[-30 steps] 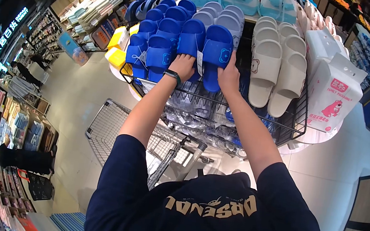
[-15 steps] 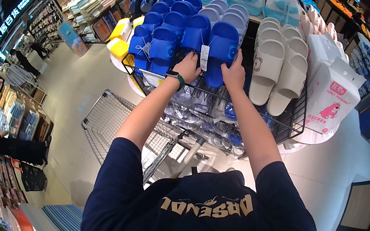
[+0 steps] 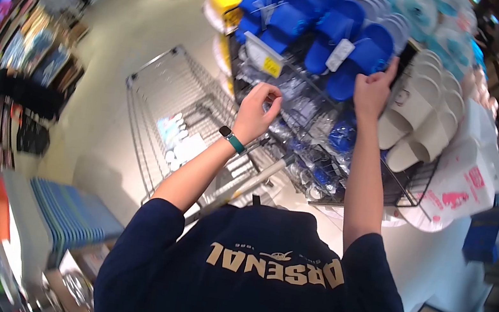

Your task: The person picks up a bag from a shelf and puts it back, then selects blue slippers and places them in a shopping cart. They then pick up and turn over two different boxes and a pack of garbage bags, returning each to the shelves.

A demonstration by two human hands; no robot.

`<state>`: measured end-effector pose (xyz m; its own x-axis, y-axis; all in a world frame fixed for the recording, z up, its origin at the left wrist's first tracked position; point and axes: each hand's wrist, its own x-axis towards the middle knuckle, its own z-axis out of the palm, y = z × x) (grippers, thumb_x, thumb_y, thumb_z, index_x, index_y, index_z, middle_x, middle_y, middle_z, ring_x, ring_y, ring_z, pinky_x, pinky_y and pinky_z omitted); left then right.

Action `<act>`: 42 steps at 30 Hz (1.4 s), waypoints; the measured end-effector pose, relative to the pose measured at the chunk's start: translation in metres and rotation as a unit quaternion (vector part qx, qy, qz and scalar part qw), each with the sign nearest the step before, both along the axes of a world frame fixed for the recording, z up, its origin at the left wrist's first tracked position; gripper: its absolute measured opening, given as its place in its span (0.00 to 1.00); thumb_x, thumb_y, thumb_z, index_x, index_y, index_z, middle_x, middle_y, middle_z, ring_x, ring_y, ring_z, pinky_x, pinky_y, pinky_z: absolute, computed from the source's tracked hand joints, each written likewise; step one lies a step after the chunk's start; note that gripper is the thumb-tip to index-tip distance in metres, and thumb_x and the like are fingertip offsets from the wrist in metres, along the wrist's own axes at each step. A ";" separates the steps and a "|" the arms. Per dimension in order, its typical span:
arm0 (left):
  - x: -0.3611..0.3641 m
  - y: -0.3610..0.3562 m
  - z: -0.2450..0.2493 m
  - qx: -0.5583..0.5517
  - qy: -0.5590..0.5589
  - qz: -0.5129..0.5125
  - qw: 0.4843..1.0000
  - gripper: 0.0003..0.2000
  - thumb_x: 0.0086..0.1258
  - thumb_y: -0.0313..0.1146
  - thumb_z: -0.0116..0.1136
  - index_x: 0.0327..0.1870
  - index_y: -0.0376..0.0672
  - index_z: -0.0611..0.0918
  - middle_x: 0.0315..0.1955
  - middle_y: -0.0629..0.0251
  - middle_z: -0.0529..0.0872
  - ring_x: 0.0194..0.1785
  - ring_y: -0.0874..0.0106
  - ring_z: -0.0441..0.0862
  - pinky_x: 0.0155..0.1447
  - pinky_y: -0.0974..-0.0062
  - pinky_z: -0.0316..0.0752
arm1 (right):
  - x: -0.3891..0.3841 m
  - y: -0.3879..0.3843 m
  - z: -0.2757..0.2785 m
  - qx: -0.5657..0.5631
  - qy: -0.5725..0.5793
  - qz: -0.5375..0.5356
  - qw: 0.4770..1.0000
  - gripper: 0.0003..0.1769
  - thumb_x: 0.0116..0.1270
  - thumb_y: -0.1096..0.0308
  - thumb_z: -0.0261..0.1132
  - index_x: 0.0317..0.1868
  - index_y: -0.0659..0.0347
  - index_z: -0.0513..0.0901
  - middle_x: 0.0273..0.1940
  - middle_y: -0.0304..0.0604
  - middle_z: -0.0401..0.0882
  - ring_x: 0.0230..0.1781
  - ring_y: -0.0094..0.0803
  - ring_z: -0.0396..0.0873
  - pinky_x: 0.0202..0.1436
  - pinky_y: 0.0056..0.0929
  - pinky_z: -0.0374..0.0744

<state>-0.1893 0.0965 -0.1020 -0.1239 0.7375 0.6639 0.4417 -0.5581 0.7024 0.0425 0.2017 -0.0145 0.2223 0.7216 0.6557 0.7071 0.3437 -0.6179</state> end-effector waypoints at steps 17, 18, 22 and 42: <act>-0.093 -0.220 -0.164 -0.559 0.261 0.273 0.738 0.28 0.59 0.53 0.68 0.60 0.51 0.80 0.55 0.60 0.83 0.63 0.56 0.75 0.66 0.49 0.64 | -0.147 -0.112 -0.237 -0.215 -0.443 0.549 0.676 0.26 0.55 0.73 0.66 0.58 0.55 0.78 0.58 0.47 0.75 0.64 0.49 0.69 0.65 0.52 0.70; -0.101 -0.222 -0.166 -0.590 0.280 0.284 0.702 0.25 0.60 0.50 0.68 0.57 0.52 0.81 0.52 0.60 0.85 0.60 0.57 0.78 0.62 0.49 0.67 | -0.155 -0.113 -0.236 -0.244 -0.457 0.532 0.669 0.25 0.56 0.73 0.66 0.57 0.53 0.79 0.58 0.47 0.75 0.64 0.51 0.69 0.65 0.52 0.70; -0.129 -0.213 -0.173 -0.645 0.254 0.218 0.686 0.15 0.55 0.39 0.62 0.45 0.54 0.87 0.39 0.57 0.89 0.46 0.57 0.86 0.50 0.57 0.79 | -0.178 -0.117 -0.239 -0.206 -0.523 0.484 0.671 0.20 0.56 0.74 0.65 0.52 0.53 0.80 0.51 0.47 0.78 0.57 0.48 0.73 0.60 0.48 0.74; -0.258 -0.167 -0.202 -0.587 0.280 0.027 0.759 0.17 0.52 0.34 0.52 0.41 0.41 0.86 0.37 0.43 0.87 0.44 0.49 0.86 0.52 0.56 0.81 | -0.285 -0.076 -0.244 -0.381 -0.575 0.442 0.573 0.17 0.51 0.61 0.64 0.40 0.55 0.89 0.46 0.50 0.87 0.49 0.46 0.85 0.52 0.41 0.83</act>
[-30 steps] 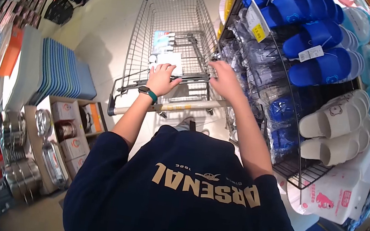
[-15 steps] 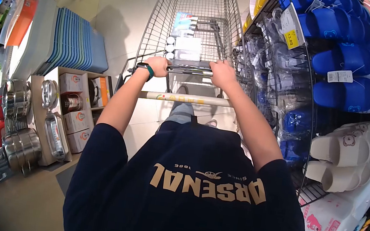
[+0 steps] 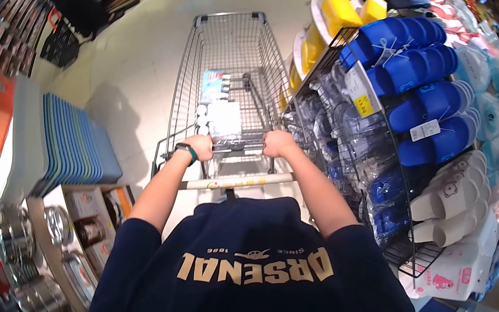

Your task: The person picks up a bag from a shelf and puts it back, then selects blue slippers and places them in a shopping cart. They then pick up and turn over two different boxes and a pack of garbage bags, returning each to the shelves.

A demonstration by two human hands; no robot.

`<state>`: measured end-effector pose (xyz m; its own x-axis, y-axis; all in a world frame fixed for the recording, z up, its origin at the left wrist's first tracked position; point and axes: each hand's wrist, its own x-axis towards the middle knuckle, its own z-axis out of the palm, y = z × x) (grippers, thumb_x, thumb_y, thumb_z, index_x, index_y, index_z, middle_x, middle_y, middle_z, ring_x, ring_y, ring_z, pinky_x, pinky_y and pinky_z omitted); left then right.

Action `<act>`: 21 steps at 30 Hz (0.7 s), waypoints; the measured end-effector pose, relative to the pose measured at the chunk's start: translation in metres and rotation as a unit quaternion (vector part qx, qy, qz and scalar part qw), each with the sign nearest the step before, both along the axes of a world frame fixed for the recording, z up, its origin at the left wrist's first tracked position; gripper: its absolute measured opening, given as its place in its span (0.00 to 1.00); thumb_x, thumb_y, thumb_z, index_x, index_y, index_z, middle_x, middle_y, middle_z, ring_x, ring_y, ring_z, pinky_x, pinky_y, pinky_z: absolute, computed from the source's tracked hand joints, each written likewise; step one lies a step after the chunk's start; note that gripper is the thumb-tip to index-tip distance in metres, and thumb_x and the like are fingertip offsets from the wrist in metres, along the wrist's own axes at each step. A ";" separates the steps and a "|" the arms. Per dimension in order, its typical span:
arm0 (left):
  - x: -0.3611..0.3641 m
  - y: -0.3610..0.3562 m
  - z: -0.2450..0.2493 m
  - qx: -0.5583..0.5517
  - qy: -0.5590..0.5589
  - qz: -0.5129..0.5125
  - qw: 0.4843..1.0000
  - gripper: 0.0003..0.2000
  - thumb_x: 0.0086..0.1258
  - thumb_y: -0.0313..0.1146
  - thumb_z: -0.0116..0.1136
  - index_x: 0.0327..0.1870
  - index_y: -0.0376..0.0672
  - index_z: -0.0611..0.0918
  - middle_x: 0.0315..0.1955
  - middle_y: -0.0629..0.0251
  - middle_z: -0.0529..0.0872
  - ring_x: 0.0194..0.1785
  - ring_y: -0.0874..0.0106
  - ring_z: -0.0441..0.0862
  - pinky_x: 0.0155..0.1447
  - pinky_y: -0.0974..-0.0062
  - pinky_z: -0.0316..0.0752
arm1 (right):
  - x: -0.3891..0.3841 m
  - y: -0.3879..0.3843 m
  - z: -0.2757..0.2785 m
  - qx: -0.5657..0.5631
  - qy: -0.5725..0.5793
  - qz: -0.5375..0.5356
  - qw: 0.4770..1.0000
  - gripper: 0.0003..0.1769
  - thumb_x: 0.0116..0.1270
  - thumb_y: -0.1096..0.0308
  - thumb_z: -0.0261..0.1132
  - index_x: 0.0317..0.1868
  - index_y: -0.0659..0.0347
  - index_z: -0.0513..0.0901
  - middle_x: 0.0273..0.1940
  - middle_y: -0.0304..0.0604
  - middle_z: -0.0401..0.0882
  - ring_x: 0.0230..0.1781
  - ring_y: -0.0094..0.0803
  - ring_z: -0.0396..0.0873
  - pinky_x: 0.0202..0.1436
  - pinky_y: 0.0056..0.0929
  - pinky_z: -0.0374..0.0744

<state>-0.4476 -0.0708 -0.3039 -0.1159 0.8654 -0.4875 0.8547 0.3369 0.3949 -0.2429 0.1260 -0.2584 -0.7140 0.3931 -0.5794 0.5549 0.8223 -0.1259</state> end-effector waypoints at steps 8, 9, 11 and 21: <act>-0.046 0.025 0.000 0.015 0.015 -0.021 1.000 0.16 0.52 0.36 0.54 0.41 0.42 0.87 0.39 0.48 0.88 0.45 0.50 0.86 0.51 0.55 0.81 | -0.034 0.010 -0.005 0.038 0.014 -0.038 0.998 0.18 0.51 0.61 0.63 0.44 0.49 0.88 0.43 0.50 0.87 0.48 0.47 0.84 0.53 0.44 0.82; -0.052 0.028 -0.001 0.012 0.018 -0.027 0.999 0.16 0.52 0.36 0.54 0.41 0.42 0.87 0.39 0.48 0.88 0.45 0.51 0.86 0.51 0.55 0.81 | -0.038 0.011 -0.005 0.039 0.025 -0.045 0.998 0.19 0.51 0.61 0.63 0.45 0.49 0.89 0.43 0.50 0.87 0.48 0.47 0.84 0.54 0.44 0.81; -0.060 0.034 0.001 0.007 0.025 -0.034 0.999 0.16 0.52 0.36 0.54 0.41 0.43 0.87 0.39 0.48 0.88 0.45 0.51 0.86 0.52 0.56 0.81 | -0.045 0.012 -0.001 0.044 0.037 -0.048 0.997 0.21 0.50 0.62 0.63 0.47 0.49 0.89 0.44 0.50 0.87 0.50 0.46 0.84 0.56 0.44 0.81; -0.105 0.065 0.010 0.038 0.062 -0.055 0.996 0.14 0.54 0.36 0.53 0.39 0.45 0.87 0.37 0.51 0.88 0.44 0.54 0.86 0.51 0.57 0.81 | -0.079 0.033 -0.002 0.068 0.150 -0.005 0.986 0.20 0.50 0.68 0.68 0.48 0.51 0.83 0.48 0.39 0.78 0.58 0.41 0.74 0.60 0.41 0.76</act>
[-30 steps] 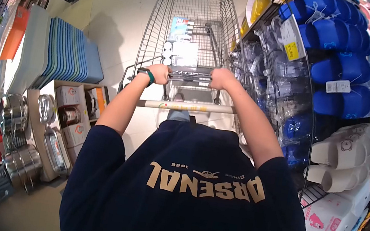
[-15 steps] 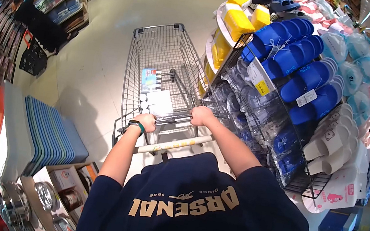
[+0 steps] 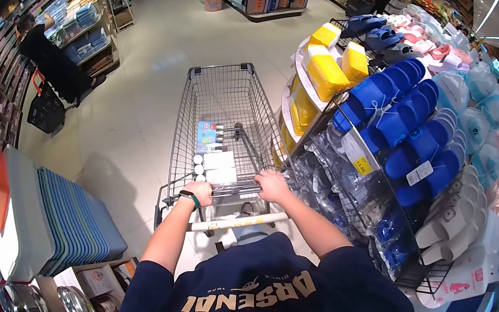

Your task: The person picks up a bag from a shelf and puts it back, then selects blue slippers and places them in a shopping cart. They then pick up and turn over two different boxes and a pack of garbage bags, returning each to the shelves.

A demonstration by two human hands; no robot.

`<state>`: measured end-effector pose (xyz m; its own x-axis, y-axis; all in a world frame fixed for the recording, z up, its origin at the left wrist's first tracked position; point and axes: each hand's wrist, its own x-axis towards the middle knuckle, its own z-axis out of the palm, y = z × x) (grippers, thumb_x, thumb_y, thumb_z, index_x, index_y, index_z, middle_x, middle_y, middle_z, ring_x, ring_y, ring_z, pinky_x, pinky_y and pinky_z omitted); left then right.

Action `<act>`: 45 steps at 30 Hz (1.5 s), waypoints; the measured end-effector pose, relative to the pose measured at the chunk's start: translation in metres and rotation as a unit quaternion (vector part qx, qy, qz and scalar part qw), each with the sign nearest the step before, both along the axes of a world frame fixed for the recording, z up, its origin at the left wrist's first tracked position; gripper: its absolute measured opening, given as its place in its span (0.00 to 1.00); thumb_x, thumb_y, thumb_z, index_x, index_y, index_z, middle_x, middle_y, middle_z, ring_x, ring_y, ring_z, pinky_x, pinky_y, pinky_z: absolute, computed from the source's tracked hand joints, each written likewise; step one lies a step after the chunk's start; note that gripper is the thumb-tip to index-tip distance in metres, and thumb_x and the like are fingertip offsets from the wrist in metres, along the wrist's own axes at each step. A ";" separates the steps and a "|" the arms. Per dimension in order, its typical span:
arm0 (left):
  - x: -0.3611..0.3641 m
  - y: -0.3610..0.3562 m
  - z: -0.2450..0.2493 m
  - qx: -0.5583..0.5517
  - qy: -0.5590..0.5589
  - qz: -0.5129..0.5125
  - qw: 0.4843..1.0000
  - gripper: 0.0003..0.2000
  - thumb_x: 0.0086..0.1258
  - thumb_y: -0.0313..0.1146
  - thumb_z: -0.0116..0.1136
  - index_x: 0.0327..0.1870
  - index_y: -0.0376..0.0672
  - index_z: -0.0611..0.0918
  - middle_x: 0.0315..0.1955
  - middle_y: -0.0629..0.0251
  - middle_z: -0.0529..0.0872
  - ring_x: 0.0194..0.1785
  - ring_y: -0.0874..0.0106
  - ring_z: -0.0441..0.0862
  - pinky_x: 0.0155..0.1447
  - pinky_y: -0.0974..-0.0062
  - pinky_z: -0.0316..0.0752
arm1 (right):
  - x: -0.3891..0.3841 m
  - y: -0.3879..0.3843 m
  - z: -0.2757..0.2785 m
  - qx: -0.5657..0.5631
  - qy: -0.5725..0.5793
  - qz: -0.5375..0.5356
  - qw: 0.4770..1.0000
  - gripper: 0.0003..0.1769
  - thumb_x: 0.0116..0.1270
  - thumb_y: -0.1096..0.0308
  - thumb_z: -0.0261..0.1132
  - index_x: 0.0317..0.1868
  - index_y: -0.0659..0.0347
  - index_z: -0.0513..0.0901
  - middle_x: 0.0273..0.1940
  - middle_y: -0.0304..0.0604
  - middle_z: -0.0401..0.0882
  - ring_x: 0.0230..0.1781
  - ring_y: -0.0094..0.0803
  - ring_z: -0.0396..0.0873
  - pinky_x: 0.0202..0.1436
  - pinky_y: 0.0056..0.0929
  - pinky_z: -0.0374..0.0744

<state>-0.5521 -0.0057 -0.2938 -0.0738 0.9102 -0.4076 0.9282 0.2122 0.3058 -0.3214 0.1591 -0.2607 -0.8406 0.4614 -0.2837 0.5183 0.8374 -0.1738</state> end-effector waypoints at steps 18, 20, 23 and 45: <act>-0.104 0.085 -0.021 0.223 0.089 -0.008 0.971 0.12 0.53 0.37 0.64 0.39 0.48 0.81 0.35 0.62 0.84 0.42 0.61 0.85 0.45 0.61 0.81 | -0.114 0.097 -0.017 -0.121 -0.040 0.024 0.992 0.23 0.59 0.45 0.71 0.39 0.59 0.86 0.35 0.51 0.86 0.44 0.47 0.85 0.48 0.44 0.82; -0.118 0.097 -0.023 0.271 0.098 -0.028 0.957 0.11 0.53 0.35 0.64 0.38 0.48 0.80 0.36 0.63 0.82 0.45 0.62 0.83 0.46 0.62 0.81 | -0.132 0.115 -0.016 -0.174 -0.087 0.032 0.980 0.31 0.56 0.36 0.70 0.38 0.60 0.88 0.39 0.50 0.87 0.44 0.47 0.85 0.49 0.46 0.81; -0.138 0.117 -0.023 0.174 0.089 0.004 0.981 0.10 0.55 0.36 0.60 0.38 0.48 0.81 0.34 0.62 0.85 0.40 0.61 0.84 0.42 0.59 0.80 | -0.154 0.136 -0.037 -0.244 -0.080 0.011 0.966 0.35 0.57 0.33 0.68 0.39 0.62 0.88 0.40 0.50 0.87 0.45 0.47 0.85 0.48 0.45 0.81; -0.310 0.290 -0.037 0.182 0.037 -0.082 0.979 0.08 0.56 0.37 0.59 0.32 0.45 0.82 0.30 0.58 0.86 0.35 0.56 0.85 0.38 0.55 0.80 | -0.301 0.281 -0.047 -0.380 -0.113 -0.141 0.907 0.35 0.57 0.30 0.67 0.18 0.57 0.76 0.17 0.36 0.71 0.18 0.28 0.69 0.23 0.31 0.69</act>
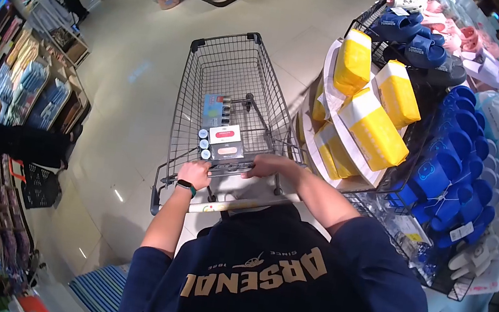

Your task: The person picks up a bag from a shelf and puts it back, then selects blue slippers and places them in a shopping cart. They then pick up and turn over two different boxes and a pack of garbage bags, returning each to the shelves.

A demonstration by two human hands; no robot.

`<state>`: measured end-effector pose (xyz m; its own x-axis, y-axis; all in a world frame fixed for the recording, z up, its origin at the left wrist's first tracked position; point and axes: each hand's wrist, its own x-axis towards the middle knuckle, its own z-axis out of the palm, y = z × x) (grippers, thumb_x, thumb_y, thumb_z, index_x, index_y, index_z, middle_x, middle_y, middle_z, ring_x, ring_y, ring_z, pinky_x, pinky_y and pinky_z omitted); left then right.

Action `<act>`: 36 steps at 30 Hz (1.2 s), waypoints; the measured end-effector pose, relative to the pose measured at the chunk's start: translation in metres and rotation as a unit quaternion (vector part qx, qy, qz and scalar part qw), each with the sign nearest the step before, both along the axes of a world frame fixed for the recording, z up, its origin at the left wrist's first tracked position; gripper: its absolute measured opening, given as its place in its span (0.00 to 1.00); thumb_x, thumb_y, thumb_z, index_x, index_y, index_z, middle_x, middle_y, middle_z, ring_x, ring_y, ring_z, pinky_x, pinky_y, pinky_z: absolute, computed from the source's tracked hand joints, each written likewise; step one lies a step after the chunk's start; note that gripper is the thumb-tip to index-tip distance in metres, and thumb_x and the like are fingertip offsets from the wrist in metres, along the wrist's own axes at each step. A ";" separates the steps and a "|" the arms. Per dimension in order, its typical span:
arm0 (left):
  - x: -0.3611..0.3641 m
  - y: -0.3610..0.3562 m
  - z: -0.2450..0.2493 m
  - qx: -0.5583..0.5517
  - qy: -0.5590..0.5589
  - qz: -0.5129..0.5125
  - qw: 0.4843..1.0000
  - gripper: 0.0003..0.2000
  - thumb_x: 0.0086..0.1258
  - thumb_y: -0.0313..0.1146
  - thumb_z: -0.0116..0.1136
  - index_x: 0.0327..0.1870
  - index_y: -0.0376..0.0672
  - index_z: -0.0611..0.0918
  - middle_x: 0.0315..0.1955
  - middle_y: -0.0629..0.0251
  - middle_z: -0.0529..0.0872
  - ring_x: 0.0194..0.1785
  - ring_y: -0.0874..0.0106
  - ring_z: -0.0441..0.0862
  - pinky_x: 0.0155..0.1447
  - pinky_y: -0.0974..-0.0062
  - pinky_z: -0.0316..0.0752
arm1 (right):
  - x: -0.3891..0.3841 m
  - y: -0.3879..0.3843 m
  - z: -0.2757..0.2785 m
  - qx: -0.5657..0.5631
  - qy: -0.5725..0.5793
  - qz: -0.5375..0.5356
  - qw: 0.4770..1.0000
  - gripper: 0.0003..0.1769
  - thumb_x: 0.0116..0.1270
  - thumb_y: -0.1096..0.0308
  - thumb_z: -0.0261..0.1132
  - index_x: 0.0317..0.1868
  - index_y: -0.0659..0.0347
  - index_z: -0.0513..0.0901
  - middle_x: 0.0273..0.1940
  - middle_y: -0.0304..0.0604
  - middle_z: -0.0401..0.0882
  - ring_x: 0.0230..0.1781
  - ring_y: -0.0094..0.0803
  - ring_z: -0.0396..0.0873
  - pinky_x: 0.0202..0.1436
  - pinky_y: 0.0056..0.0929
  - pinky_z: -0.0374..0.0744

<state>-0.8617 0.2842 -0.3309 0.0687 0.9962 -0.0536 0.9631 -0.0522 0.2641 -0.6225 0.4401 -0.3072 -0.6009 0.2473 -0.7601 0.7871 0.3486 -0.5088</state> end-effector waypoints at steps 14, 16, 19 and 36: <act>-0.076 0.099 -0.001 0.010 -0.026 -0.069 0.997 0.06 0.55 0.35 0.61 0.29 0.43 0.82 0.29 0.57 0.86 0.34 0.55 0.84 0.39 0.56 0.79 | -0.064 0.053 0.018 0.125 -0.083 -0.080 0.985 0.44 0.42 0.20 0.67 0.32 0.58 0.89 0.32 0.39 0.87 0.33 0.34 0.84 0.40 0.32 0.81; -0.082 0.111 0.000 0.020 -0.025 -0.081 0.996 0.07 0.55 0.35 0.61 0.29 0.43 0.82 0.28 0.57 0.86 0.35 0.56 0.84 0.40 0.57 0.79 | -0.068 0.060 0.018 0.138 -0.087 -0.088 0.983 0.44 0.42 0.20 0.67 0.32 0.59 0.89 0.32 0.40 0.87 0.33 0.35 0.84 0.40 0.31 0.81; -0.092 0.129 -0.003 0.015 -0.016 -0.089 0.996 0.06 0.55 0.35 0.61 0.30 0.44 0.82 0.29 0.57 0.86 0.36 0.56 0.84 0.40 0.56 0.79 | -0.075 0.073 0.015 0.116 -0.073 -0.088 0.987 0.43 0.45 0.21 0.67 0.35 0.58 0.89 0.34 0.39 0.88 0.34 0.36 0.85 0.40 0.32 0.81; -0.145 0.256 -0.006 -0.028 -0.038 -0.135 0.990 0.06 0.55 0.33 0.60 0.32 0.45 0.81 0.32 0.59 0.86 0.40 0.56 0.84 0.43 0.55 0.78 | -0.109 0.173 0.000 -0.061 0.052 -0.196 0.977 0.29 0.59 0.40 0.72 0.26 0.64 0.84 0.15 0.37 0.73 0.13 0.28 0.71 0.18 0.29 0.72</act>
